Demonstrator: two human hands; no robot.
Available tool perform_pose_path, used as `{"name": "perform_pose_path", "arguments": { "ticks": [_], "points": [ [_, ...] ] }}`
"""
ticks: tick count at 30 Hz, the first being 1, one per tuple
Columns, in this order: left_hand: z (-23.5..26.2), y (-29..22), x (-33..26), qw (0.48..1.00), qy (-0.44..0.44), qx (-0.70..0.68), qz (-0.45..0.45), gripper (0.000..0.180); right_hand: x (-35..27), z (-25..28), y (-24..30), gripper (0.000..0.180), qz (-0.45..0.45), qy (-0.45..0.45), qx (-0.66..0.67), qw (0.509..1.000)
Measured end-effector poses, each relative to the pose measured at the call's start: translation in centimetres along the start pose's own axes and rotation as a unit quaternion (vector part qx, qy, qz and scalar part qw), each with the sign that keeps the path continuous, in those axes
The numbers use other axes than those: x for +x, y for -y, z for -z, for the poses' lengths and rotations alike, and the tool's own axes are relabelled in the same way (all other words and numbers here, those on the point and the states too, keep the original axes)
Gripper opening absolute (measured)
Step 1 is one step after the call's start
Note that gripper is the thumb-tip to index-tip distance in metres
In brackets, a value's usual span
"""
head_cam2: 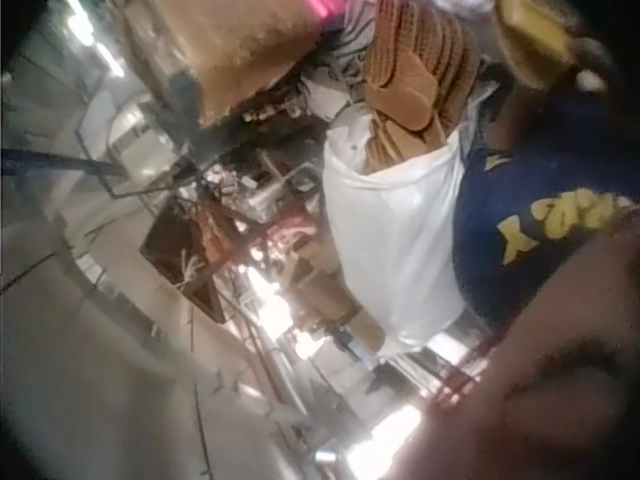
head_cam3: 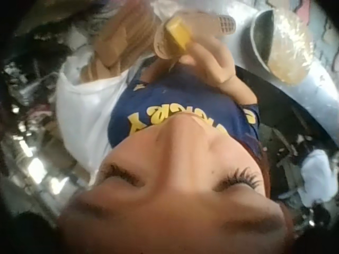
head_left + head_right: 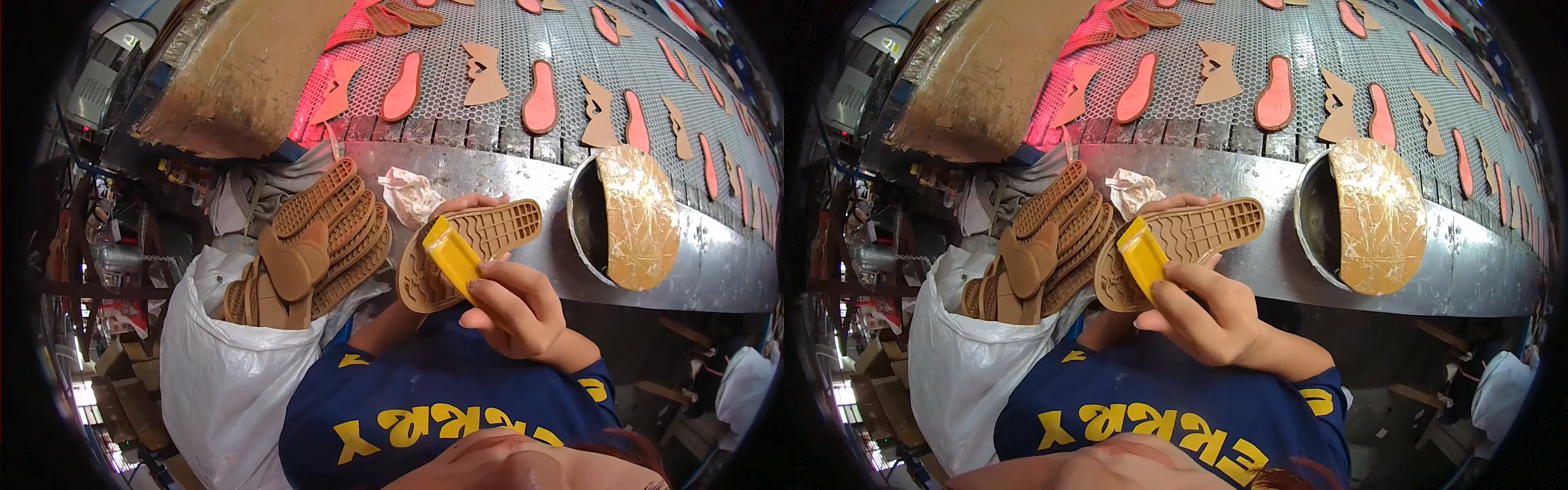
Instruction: The person applies a liquid substance to the textured bottom of a shoe sole using a yellow brush. They repeatedly dip the brush into a container and spread the liquid across the sole's surface, occasionally wiping the sole with a cloth. The person handles multiple soles, moving them from a white sack to a metal mesh conveyor belt.
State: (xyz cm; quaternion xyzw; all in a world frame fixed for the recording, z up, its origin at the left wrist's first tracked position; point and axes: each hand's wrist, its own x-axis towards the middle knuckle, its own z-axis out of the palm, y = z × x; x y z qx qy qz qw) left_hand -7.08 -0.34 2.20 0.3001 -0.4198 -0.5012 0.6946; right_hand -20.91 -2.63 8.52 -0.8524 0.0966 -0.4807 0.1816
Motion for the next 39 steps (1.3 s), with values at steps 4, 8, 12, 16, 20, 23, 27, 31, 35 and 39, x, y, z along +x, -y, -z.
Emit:
{"name": "perform_pose_path", "arguments": {
  "ticks": [4, 8, 12, 16, 20, 23, 27, 31, 35, 39],
  "points": [
    [0.3, 0.9, -0.3, 0.998, 0.020, -0.066, -0.002, 0.052, 0.1, -0.5, 0.3, 0.035, 0.010, -0.020, 0.030, 0.999],
    [-0.3, 0.8, -0.4, 0.999, 0.022, -0.034, -0.026, 0.065, 0.1, -0.1, 0.4, 0.037, 0.013, -0.011, 0.048, 0.999],
    [0.7, 1.8, -0.8, 0.976, 0.009, -0.218, 0.009, 0.068, -0.2, 0.7, 0.4, 0.036, -0.006, -0.007, 0.035, 0.999],
    [1.4, -0.2, -0.5, 0.997, 0.006, -0.017, 0.080, 0.073, -1.4, 2.1, 0.0, 0.027, -0.083, -0.031, -0.040, 0.995],
    [0.7, -0.5, -0.3, 0.987, 0.038, 0.151, -0.039, 0.076, -3.9, 3.2, -3.7, 0.015, -0.189, -0.184, -0.187, 0.946],
    [0.7, -0.5, -0.2, 0.984, 0.049, 0.166, -0.043, 0.080, -6.0, 4.7, -6.4, 0.012, -0.266, -0.159, -0.237, 0.921],
    [0.1, 0.1, 0.1, 0.986, 0.033, 0.151, -0.065, 0.079, -7.0, 5.3, -8.5, 0.014, -0.318, -0.012, -0.250, 0.914],
    [0.7, -0.1, 0.2, 0.976, 0.042, 0.201, -0.067, 0.083, -7.8, 5.3, -9.1, 0.013, -0.345, 0.032, -0.257, 0.902],
    [0.8, 0.0, 0.2, 0.983, 0.022, 0.169, -0.067, 0.082, -7.1, 4.9, -8.3, 0.013, -0.375, -0.060, -0.137, 0.915],
    [1.4, -0.3, -0.1, 0.980, 0.035, 0.195, -0.032, 0.080, -7.4, 5.2, -8.2, 0.015, -0.383, -0.166, -0.062, 0.906]
  ]
}}
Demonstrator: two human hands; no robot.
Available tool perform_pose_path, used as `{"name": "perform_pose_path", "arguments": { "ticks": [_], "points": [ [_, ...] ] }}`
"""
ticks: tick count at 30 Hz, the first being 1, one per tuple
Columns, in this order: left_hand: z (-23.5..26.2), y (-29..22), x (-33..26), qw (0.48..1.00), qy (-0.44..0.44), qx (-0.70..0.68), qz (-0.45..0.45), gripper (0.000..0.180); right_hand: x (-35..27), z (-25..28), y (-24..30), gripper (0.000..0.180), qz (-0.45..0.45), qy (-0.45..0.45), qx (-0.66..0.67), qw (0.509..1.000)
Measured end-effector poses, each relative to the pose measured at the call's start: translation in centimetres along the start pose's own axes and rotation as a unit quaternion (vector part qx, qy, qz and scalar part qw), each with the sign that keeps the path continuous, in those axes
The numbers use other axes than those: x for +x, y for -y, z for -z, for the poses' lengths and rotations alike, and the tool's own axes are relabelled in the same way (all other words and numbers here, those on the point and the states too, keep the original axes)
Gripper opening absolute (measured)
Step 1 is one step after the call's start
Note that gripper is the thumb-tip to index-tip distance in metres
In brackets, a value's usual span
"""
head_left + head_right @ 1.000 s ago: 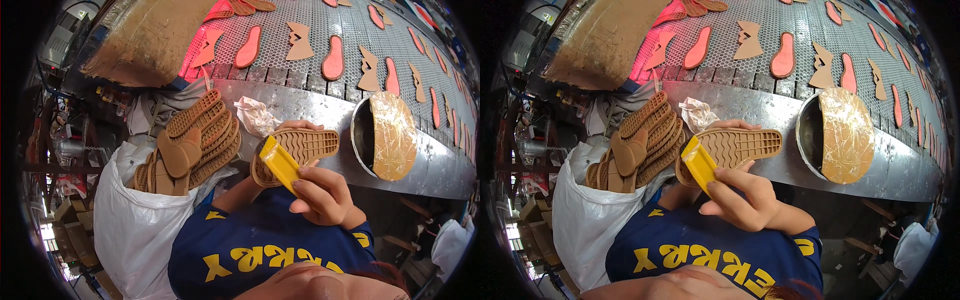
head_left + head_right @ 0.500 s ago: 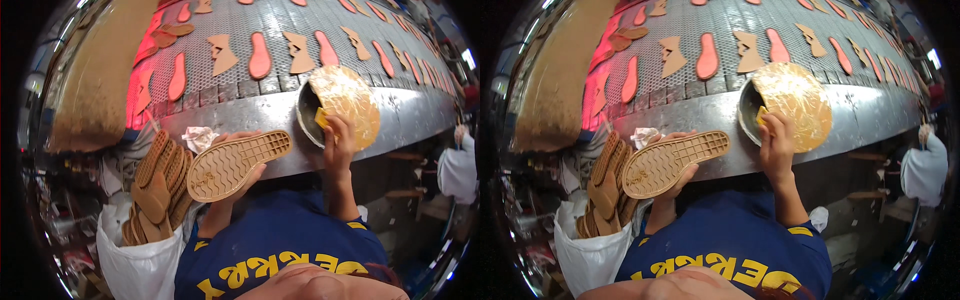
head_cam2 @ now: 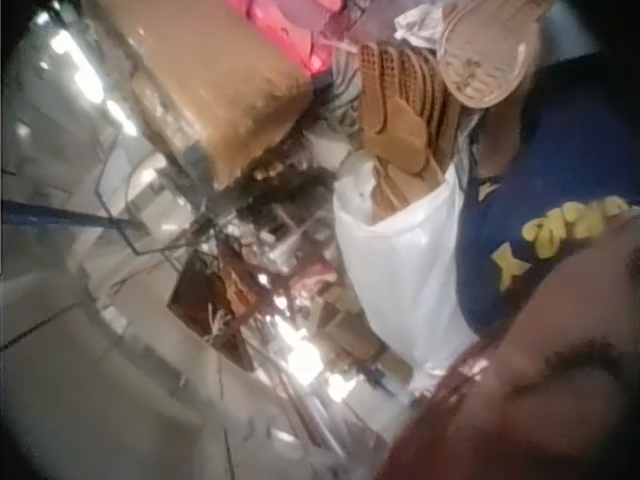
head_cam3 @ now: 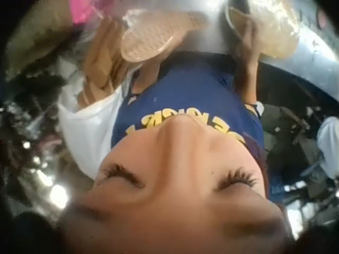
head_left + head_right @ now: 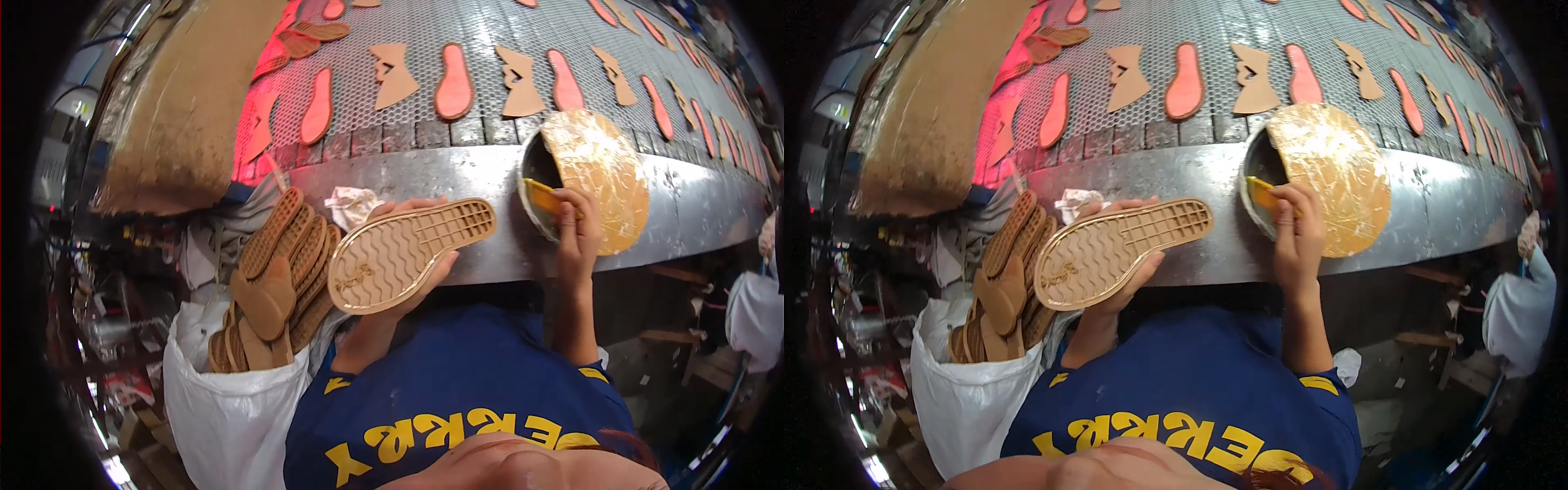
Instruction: The person applies a liquid substance to the textured bottom of a shoe sole using a yellow brush. They repeatedly dip the brush into a container and spread the liquid across the sole's surface, occasionally wiping the sole with a cloth. The person handles multiple soles, moving them from a white sack to a metal mesh conveyor belt.
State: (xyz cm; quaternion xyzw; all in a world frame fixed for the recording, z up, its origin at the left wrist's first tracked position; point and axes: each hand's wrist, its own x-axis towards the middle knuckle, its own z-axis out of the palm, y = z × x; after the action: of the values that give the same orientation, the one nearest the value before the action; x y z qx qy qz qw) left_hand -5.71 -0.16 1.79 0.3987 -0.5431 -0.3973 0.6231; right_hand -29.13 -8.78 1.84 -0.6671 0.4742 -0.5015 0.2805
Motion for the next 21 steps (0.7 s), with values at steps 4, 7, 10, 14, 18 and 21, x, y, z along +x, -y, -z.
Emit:
{"name": "perform_pose_path", "arguments": {
  "ticks": [4, 7, 10, 14, 18, 21],
  "points": [
    [-0.2, -1.9, 0.5, 0.995, 0.035, 0.086, 0.044, 0.059, -1.0, -1.1, 1.8, 0.021, -0.013, -0.094, 0.197, 0.976],
    [-1.0, -2.2, 0.8, 0.994, -0.003, 0.081, 0.071, 0.043, -2.3, -2.2, 3.2, 0.031, 0.072, -0.061, 0.238, 0.967],
    [-1.0, -2.1, 0.8, 0.998, -0.003, 0.020, 0.055, 0.056, -3.1, -3.4, 5.9, 0.040, 0.095, 0.010, 0.282, 0.955],
    [-1.8, -0.8, 0.0, 0.953, -0.040, -0.297, 0.031, 0.084, -3.1, -4.9, 7.8, 0.037, 0.167, 0.087, 0.295, 0.937],
    [-1.8, -0.1, -0.3, 0.896, -0.058, -0.438, 0.051, 0.075, -3.1, -5.8, 8.8, 0.038, 0.208, 0.137, 0.274, 0.929],
    [-0.5, 1.9, -0.3, 0.831, -0.085, -0.523, 0.172, 0.071, -3.3, -6.3, 9.4, 0.039, 0.240, 0.145, 0.243, 0.928]
  ]
}}
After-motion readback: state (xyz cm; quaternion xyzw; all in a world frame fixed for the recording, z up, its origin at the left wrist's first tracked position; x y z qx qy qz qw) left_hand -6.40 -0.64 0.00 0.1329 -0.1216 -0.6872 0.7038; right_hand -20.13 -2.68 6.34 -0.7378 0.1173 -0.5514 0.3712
